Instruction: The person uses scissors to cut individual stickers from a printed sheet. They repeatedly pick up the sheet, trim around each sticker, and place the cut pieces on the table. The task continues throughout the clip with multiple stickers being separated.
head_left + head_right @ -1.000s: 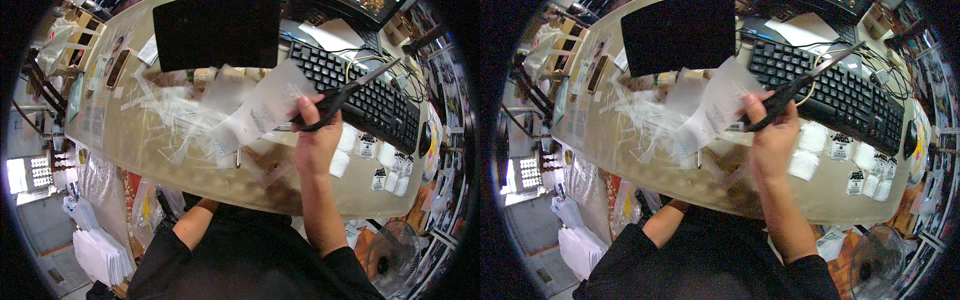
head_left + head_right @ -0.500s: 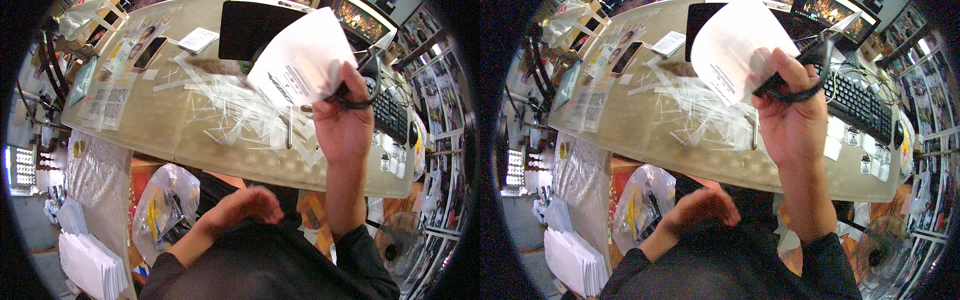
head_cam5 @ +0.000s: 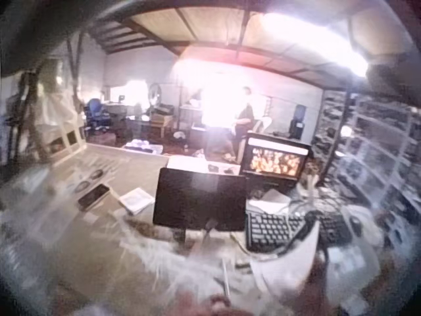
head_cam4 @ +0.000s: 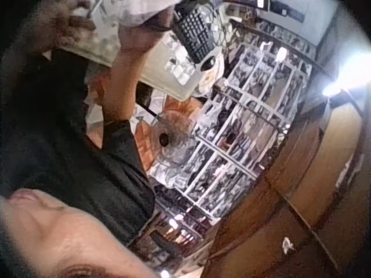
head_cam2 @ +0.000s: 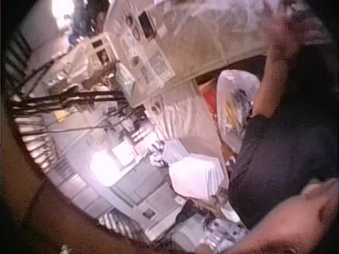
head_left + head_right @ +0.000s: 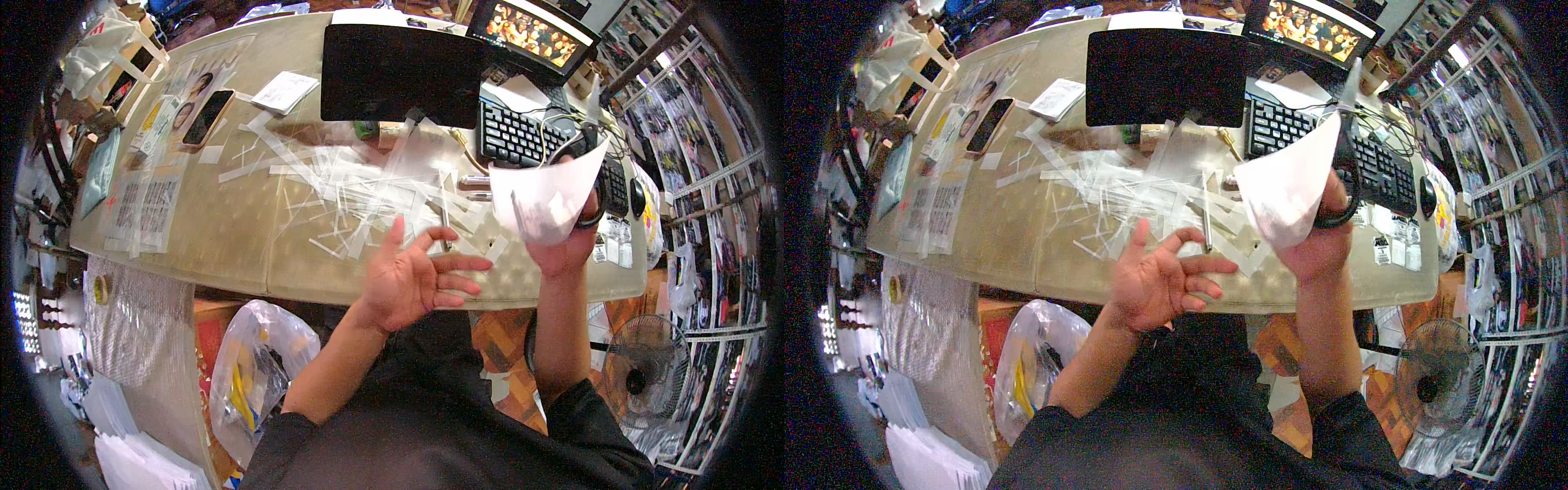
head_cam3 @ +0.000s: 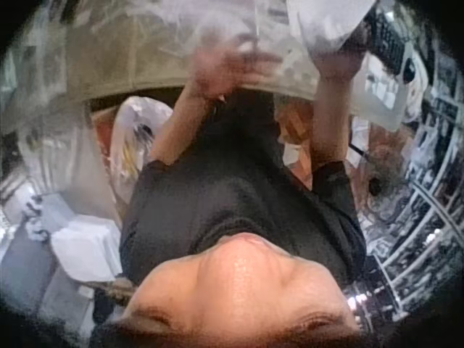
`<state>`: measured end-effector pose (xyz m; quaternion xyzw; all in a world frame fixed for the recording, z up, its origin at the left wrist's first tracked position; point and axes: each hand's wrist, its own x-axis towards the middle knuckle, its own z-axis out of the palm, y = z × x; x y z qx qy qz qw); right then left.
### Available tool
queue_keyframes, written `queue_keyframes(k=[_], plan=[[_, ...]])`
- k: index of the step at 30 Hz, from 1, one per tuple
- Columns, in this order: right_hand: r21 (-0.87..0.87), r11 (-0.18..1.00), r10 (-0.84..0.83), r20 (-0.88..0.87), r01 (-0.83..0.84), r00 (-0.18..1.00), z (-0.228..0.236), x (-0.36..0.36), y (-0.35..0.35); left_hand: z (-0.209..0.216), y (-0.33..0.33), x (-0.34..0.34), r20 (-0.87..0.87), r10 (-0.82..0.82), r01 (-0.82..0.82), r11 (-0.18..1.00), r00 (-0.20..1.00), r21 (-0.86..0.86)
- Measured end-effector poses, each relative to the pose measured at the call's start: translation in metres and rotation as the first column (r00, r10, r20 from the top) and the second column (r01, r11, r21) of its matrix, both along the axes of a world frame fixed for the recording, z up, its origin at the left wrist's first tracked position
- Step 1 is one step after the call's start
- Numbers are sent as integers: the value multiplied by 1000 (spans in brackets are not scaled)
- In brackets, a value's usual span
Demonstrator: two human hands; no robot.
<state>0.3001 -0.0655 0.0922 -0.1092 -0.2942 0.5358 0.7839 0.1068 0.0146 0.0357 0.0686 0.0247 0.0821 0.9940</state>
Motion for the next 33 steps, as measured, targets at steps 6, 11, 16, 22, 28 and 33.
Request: queue_keyframes(k=[6, 11, 16, 22, 28, 33], plan=[[12, 965, 258, -218, -262, 941, 20, -38, 2, -24, -4, 28, 168, -277, 272, 961, 946, 51], [45, 932, 362, -173, -360, 916, 34, -46, -8, -13, 17, 32, 301, -209, 205, 978, 931, 46], [-10, 955, 286, -218, -296, 933, 24, -24, -15, -1, 31, 12, 95, -38, -13, 874, 995, 485], [-369, 804, -253, 496, 466, 830, -3, 24, 23, 32, 32, -52, -20, 433, -225, 506, 901, 833], [-319, 710, -172, 786, 628, 594, -14, 3, 41, 7, 15, -99, 185, 915, -761, 172, 359, 626], [-491, 773, 69, 695, 402, 716, -31, -43, -7, -21, 2, -96, -126, 977, -712, 210, 170, 670]])
